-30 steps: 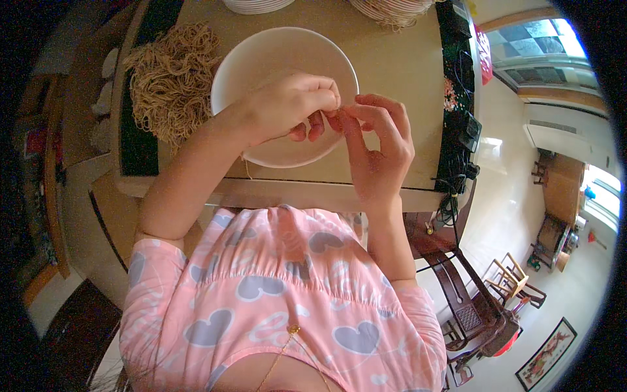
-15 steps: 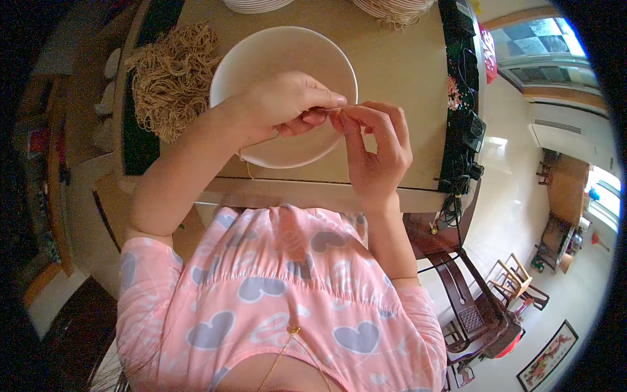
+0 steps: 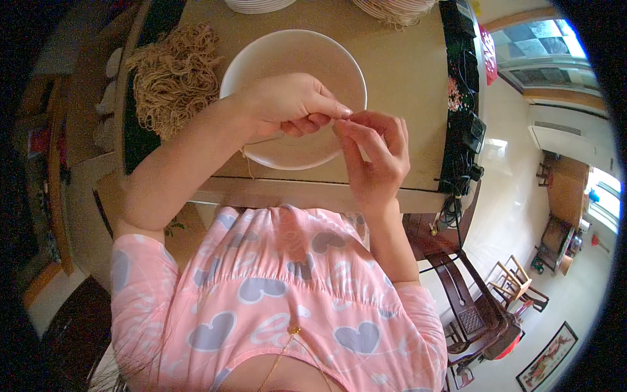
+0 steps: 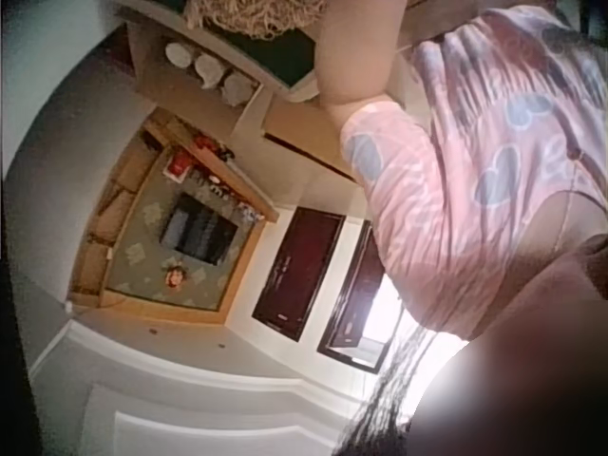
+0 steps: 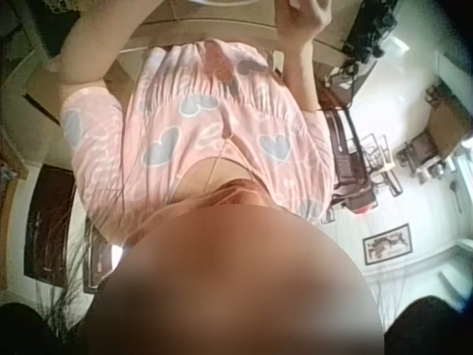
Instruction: Tying thin strings onto the edges of paper cups for a craft or assembly task.
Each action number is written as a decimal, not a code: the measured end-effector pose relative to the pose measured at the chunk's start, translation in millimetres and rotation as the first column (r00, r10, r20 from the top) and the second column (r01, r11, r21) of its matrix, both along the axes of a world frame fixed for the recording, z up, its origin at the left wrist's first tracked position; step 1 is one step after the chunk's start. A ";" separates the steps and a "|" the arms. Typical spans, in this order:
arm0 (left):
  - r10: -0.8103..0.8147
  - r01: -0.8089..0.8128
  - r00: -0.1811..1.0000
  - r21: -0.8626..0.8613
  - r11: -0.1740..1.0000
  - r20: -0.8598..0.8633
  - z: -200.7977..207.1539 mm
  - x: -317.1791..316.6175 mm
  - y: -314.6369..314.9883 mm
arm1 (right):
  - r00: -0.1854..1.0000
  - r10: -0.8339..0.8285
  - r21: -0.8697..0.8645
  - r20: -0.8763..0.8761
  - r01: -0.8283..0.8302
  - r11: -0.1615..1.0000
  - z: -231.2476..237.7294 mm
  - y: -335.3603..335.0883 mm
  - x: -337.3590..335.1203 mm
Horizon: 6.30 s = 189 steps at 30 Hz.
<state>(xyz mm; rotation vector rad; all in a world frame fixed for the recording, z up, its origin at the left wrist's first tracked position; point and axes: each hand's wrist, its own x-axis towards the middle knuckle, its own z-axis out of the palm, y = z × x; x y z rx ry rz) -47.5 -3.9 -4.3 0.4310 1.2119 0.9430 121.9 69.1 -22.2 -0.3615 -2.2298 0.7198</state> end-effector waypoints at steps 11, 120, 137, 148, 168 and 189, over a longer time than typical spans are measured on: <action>-0.045 0.045 0.998 -0.007 0.999 0.049 -7.2 1.0 3.1 | 0.999 0.052 -0.015 -0.017 -0.052 0.999 -3.4 -2.4 6.3; 0.500 -0.147 0.429 0.488 0.860 -0.752 11.3 65.0 -32.8 | 0.992 0.069 -0.533 -0.104 -0.114 0.838 1.5 -5.3 6.9; 0.549 0.044 0.177 0.564 0.824 -0.817 7.8 68.4 -34.0 | 0.999 0.000 -0.513 -0.049 -0.025 0.858 10.0 -8.1 8.9; 0.477 -0.207 0.501 0.435 0.876 -0.722 10.4 63.6 -37.7 | 1.000 0.002 -0.374 -0.012 -0.006 0.927 9.3 1.4 15.3; 0.431 -0.195 0.614 0.402 0.894 -0.661 10.2 60.2 -38.6 | 0.996 0.088 -0.547 -0.002 -0.075 0.834 5.4 0.1 15.5; 0.370 -0.243 0.845 0.339 0.909 -0.386 8.6 52.6 -40.1 | 0.976 -0.003 -0.473 -0.217 -0.103 0.875 9.1 -10.6 17.7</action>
